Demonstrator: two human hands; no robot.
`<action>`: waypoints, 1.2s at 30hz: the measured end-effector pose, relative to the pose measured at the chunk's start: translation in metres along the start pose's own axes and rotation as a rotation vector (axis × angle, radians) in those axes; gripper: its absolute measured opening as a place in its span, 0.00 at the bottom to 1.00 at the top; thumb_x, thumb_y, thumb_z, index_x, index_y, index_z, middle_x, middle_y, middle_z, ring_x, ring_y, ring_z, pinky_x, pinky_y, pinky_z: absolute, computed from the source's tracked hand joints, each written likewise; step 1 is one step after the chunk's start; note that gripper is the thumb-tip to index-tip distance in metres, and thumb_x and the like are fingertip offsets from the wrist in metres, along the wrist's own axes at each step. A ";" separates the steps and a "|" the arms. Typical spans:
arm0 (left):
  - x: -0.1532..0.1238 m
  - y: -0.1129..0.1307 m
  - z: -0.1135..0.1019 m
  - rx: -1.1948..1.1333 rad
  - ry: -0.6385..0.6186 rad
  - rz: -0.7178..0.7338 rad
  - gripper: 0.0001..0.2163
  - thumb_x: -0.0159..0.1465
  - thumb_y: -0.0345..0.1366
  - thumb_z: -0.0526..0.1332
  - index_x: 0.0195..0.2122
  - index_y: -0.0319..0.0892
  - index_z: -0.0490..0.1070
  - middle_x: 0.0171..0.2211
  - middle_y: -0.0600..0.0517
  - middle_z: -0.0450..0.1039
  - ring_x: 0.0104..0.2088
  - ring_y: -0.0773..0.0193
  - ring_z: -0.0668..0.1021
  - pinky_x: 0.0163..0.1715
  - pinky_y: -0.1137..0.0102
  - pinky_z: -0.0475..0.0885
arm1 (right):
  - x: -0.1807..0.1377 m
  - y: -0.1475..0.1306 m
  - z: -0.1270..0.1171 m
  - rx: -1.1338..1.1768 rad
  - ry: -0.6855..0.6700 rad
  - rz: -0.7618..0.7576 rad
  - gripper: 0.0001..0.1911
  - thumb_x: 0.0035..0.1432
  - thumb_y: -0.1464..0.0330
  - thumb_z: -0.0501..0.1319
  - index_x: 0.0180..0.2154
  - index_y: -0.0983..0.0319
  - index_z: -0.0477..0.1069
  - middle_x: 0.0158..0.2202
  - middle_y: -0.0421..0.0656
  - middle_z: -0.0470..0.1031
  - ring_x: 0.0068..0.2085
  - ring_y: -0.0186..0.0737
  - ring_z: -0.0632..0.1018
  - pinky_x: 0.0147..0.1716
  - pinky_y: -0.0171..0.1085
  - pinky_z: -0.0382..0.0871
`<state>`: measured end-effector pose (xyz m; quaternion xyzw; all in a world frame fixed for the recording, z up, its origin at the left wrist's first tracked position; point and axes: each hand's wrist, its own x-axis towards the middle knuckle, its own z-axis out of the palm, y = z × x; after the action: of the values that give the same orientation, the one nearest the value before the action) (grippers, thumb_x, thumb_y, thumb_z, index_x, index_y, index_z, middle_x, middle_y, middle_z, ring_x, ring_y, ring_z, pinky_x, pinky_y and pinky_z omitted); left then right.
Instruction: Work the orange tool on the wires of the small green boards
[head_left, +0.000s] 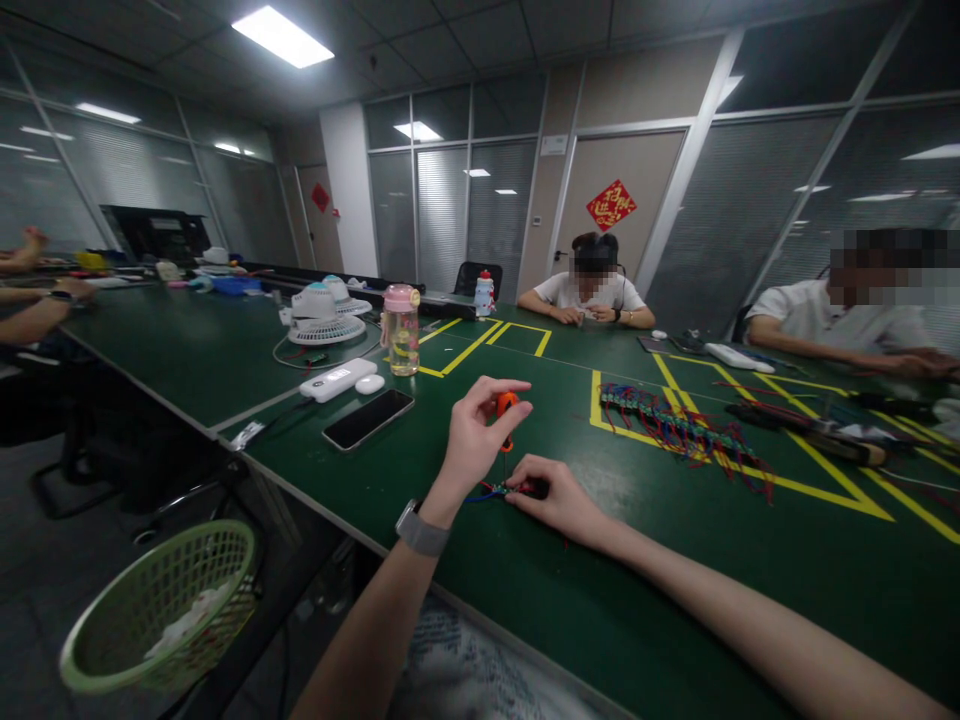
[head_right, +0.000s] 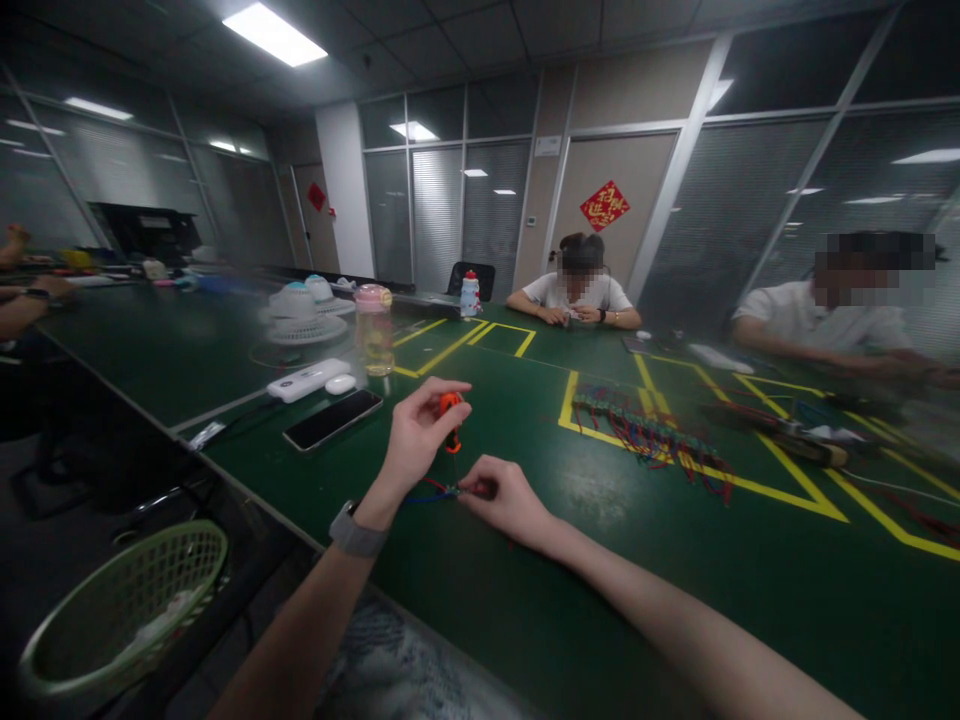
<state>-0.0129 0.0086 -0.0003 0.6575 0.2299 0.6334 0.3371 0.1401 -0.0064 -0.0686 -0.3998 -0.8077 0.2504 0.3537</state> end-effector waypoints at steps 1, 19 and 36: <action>0.000 0.001 0.000 0.040 0.008 0.021 0.11 0.58 0.39 0.63 0.41 0.42 0.75 0.37 0.50 0.69 0.36 0.67 0.73 0.37 0.73 0.71 | 0.000 0.000 0.000 -0.002 0.000 -0.002 0.03 0.51 0.70 0.63 0.29 0.64 0.73 0.28 0.41 0.71 0.29 0.33 0.71 0.29 0.33 0.65; 0.000 0.001 0.002 -0.151 -0.051 -0.056 0.12 0.62 0.39 0.58 0.43 0.40 0.71 0.35 0.50 0.71 0.30 0.68 0.74 0.30 0.72 0.71 | 0.000 0.000 0.000 -0.011 0.002 0.009 0.02 0.50 0.71 0.63 0.29 0.64 0.73 0.28 0.41 0.71 0.29 0.33 0.71 0.29 0.33 0.65; -0.001 0.004 0.001 -0.144 -0.085 -0.030 0.13 0.64 0.39 0.55 0.45 0.42 0.73 0.46 0.47 0.66 0.42 0.63 0.73 0.39 0.71 0.71 | 0.001 0.001 0.000 -0.007 0.001 0.011 0.02 0.50 0.71 0.63 0.29 0.64 0.73 0.29 0.42 0.71 0.29 0.33 0.71 0.29 0.33 0.65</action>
<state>-0.0124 0.0052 0.0024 0.6543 0.1791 0.6148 0.4024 0.1402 -0.0050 -0.0695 -0.4056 -0.8063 0.2492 0.3512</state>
